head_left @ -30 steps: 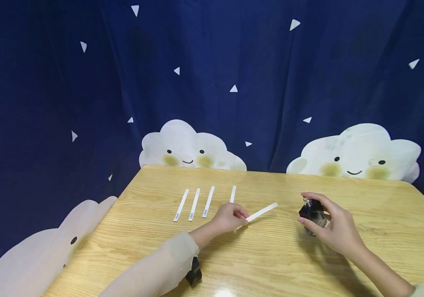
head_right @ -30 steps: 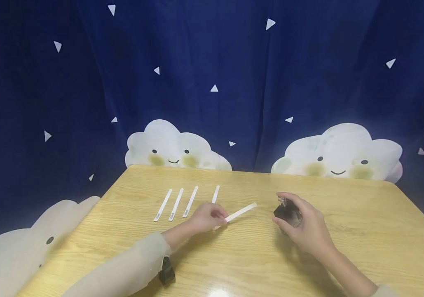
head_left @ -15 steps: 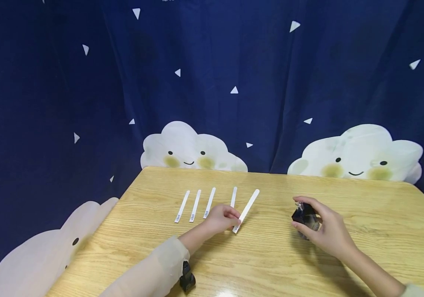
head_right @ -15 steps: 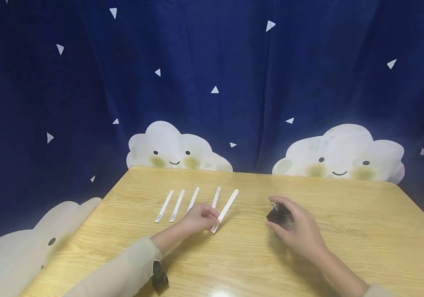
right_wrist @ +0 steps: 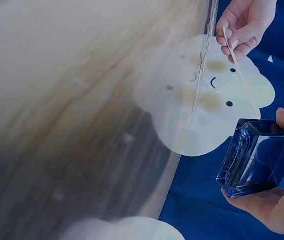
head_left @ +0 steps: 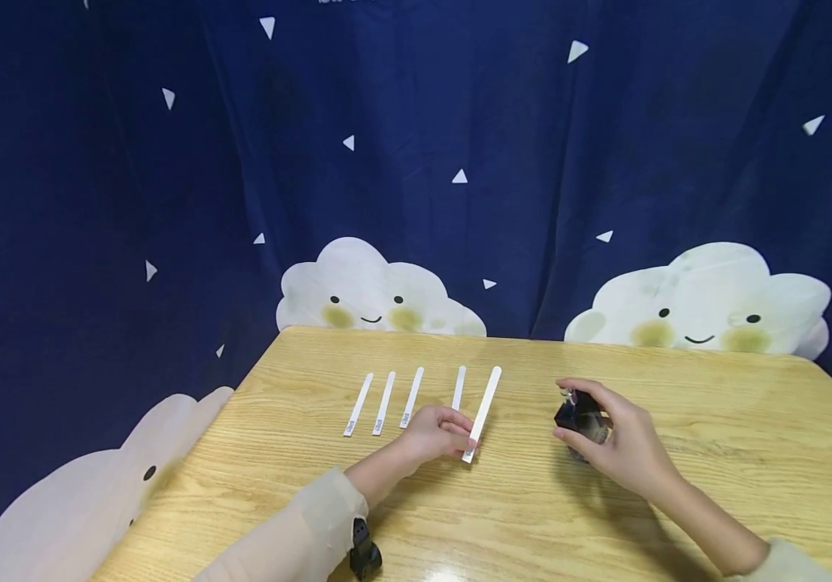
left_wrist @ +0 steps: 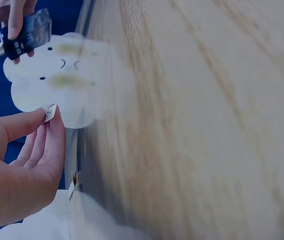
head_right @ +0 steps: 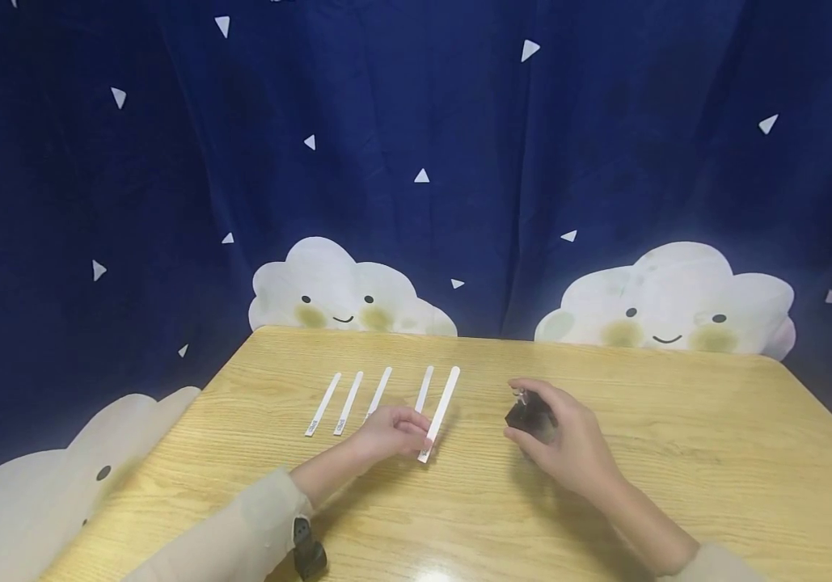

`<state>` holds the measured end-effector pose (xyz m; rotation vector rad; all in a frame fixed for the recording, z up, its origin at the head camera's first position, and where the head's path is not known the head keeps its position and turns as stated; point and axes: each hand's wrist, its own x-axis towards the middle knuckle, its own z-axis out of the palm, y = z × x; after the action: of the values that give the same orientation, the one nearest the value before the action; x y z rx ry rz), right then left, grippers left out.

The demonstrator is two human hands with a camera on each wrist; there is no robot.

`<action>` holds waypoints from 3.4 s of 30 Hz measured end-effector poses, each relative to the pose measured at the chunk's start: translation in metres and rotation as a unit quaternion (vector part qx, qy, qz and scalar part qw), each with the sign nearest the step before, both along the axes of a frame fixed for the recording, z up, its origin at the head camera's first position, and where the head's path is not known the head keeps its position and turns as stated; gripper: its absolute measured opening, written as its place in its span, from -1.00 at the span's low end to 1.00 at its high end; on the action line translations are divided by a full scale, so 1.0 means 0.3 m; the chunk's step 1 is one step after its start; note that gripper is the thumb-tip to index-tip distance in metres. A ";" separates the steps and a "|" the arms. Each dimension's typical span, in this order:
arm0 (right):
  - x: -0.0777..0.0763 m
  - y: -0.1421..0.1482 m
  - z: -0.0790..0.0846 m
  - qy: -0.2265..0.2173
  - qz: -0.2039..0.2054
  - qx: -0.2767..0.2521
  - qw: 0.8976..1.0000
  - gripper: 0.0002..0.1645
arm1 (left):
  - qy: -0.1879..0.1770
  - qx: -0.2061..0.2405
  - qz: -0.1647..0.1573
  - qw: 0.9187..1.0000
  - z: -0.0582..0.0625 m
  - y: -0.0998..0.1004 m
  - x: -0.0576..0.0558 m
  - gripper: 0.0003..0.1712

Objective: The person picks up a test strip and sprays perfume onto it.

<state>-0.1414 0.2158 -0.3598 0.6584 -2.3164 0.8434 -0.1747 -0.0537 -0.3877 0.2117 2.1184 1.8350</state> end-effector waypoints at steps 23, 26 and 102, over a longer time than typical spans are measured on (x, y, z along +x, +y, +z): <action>-0.043 -0.119 0.023 0.045 -0.015 -0.011 0.999 -0.27 | 0.021 -0.023 0.027 0.999 0.029 -0.002 0.020 -0.79; -0.041 -0.121 0.020 0.043 -0.017 -0.012 0.999 -0.28 | 0.023 -0.022 0.025 0.999 0.036 -0.001 0.024 -0.78; -0.008 -0.051 0.025 -0.053 -0.030 -0.039 0.997 -0.31 | -0.010 -0.030 0.067 0.997 0.073 0.018 -0.027 -0.80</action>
<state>-0.1438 0.2007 -0.3524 0.5193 -2.3722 0.9556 -0.1828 -0.0482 -0.3657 0.0389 2.2191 1.8339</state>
